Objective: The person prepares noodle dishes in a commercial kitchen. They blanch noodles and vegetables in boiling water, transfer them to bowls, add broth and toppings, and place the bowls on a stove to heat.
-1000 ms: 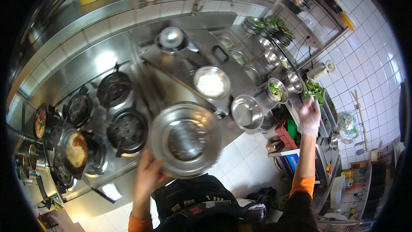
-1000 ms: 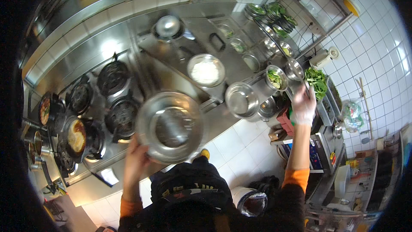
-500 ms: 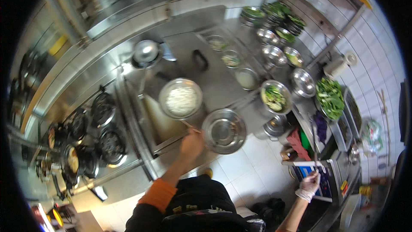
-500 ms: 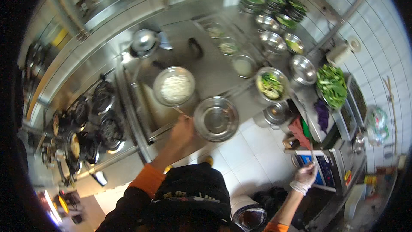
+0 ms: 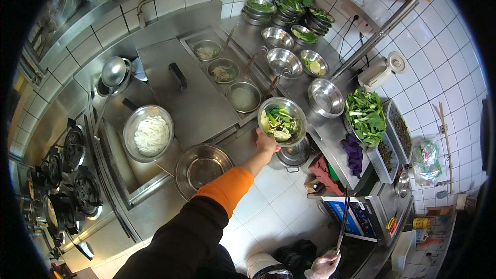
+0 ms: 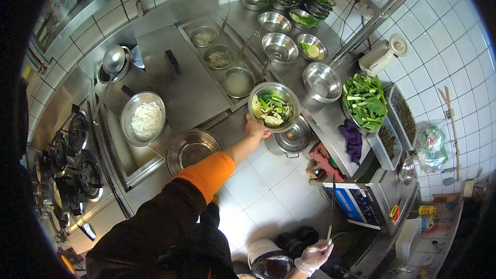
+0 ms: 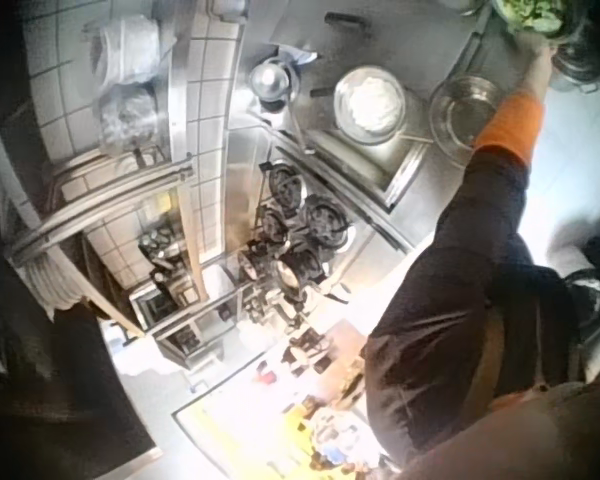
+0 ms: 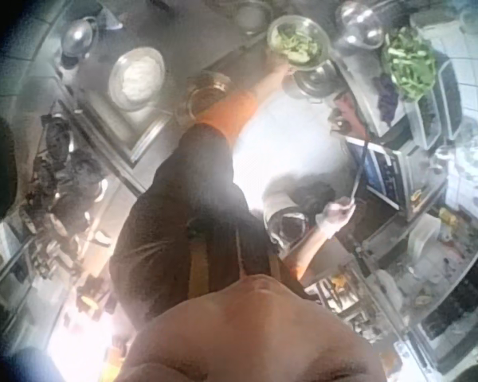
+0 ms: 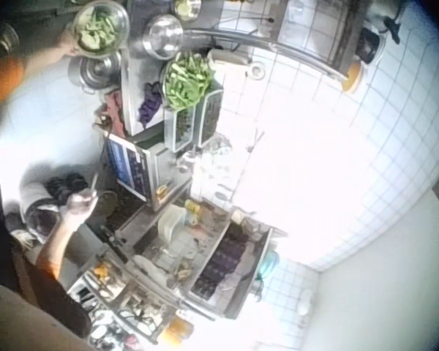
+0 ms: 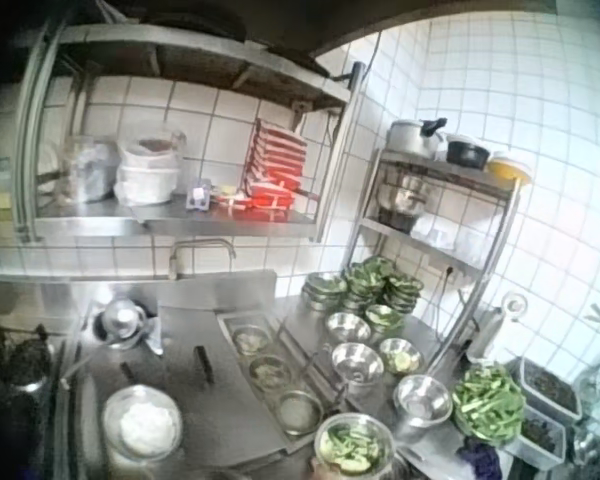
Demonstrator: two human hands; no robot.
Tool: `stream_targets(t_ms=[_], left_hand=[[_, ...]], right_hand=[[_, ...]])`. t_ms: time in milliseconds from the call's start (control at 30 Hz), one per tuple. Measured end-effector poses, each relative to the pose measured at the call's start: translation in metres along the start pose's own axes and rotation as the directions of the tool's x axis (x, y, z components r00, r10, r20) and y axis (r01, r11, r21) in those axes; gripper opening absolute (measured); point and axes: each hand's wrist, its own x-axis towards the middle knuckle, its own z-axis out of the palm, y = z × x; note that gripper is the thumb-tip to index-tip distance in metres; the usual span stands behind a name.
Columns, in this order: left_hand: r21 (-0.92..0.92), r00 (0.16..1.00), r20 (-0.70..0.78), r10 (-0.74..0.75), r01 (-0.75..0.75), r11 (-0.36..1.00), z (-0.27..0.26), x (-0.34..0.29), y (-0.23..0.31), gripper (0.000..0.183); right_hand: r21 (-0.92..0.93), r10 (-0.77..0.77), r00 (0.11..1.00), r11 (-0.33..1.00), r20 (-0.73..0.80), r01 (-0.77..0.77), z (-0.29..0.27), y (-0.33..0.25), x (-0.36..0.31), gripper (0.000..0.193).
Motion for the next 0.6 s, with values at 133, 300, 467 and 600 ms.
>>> stream_targets(t_ms=[133, 300, 467, 600], left_hand=[[0.099, 0.993, -0.050, 0.108, -0.103, 0.990, -0.014, -0.018, 0.018, 0.037], [-0.230, 0.952, 0.192, 0.238, -0.192, 0.954, -0.115, -0.130, 0.056, 0.060], [-0.321, 0.856, 0.202, 0.476, -0.402, 0.858, -0.302, -0.264, 0.072, 0.081], [-0.270, 0.891, -0.126, 0.437, -0.455, 0.849, -0.427, -0.357, 0.051, 0.079]], right_hand=[[0.099, -0.030, 0.975, 0.994, -0.220, 0.052, 0.002, -0.010, -0.006, 0.021], [-0.644, -0.491, 0.862, 0.621, 0.125, 0.447, 0.094, 0.054, 0.041, 0.019], [-0.406, 0.249, 0.832, 0.913, 0.496, -0.031, 0.240, 0.135, 0.022, 0.026], [-0.637, 0.167, 0.889, 0.753, 0.427, 0.165, 0.322, 0.249, -0.082, 0.029]])
